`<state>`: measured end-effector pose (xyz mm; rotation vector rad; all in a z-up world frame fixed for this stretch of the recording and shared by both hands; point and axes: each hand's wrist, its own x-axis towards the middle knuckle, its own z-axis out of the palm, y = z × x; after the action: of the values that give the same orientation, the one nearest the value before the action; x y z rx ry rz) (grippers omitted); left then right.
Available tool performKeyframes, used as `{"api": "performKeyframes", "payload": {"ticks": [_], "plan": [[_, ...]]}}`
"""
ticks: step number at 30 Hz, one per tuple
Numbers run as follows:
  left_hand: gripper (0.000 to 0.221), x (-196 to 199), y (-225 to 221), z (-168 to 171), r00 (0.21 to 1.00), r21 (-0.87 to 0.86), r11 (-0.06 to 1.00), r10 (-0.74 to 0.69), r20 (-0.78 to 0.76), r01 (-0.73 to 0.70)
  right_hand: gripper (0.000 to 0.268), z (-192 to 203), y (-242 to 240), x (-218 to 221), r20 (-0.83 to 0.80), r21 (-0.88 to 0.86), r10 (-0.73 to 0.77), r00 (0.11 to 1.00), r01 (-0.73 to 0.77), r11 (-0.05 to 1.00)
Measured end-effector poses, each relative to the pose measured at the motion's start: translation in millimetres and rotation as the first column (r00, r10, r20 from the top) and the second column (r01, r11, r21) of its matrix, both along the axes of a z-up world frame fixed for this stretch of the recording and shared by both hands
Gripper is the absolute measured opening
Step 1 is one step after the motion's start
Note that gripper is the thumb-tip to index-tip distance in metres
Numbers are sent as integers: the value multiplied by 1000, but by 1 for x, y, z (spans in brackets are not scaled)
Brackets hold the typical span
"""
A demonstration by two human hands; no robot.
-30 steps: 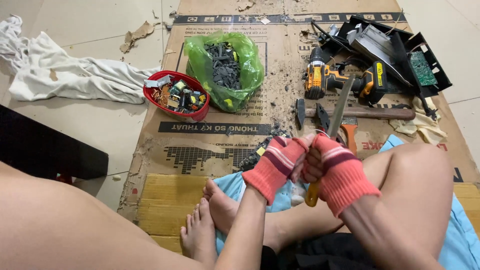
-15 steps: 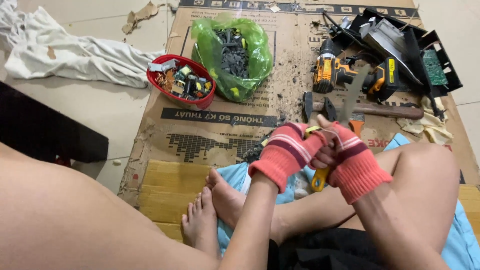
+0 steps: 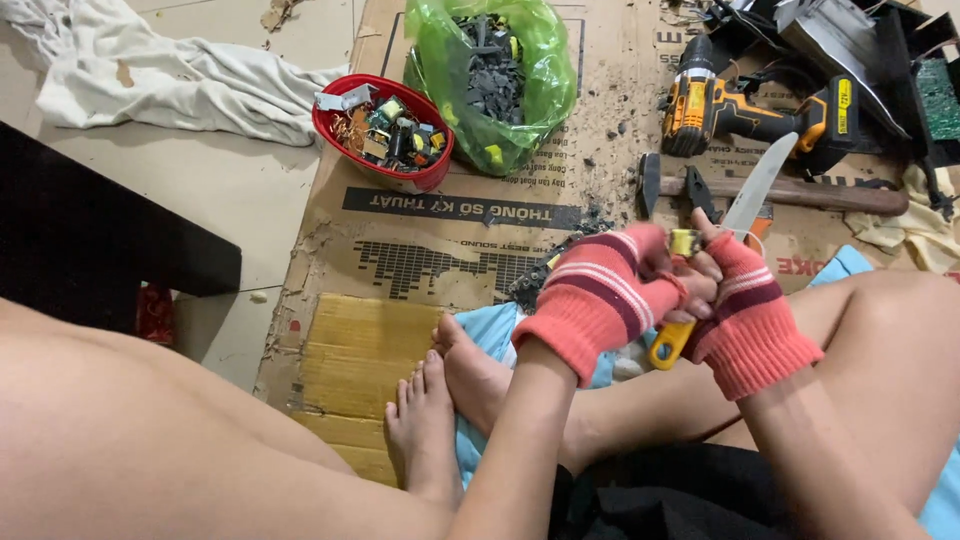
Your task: The person uses pliers and a hammer to break and remove electronic components from a circuit board.
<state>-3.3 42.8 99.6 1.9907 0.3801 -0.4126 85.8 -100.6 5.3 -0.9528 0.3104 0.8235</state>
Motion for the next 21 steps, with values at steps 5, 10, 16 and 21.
{"api": "performKeyframes", "payload": {"ticks": [5,10,16,21], "plan": [[47,11,1,2,996,125,989,86,-38,-81,66,15,2,-2,-31,-182,22,999,-28,983],[56,31,-14,-44,997,109,991,70,25,-72,77,14,-4,4,-15,-250,0,1000,-4,968],[32,38,-22,-97,833,-671,702,503,229,-240,66,-30,-38,26,-75,360,89,993,-56,931],[69,58,-24,-143,835,-868,332,529,-153,-369,52,-36,-44,33,-22,212,26,999,-20,977]]}}
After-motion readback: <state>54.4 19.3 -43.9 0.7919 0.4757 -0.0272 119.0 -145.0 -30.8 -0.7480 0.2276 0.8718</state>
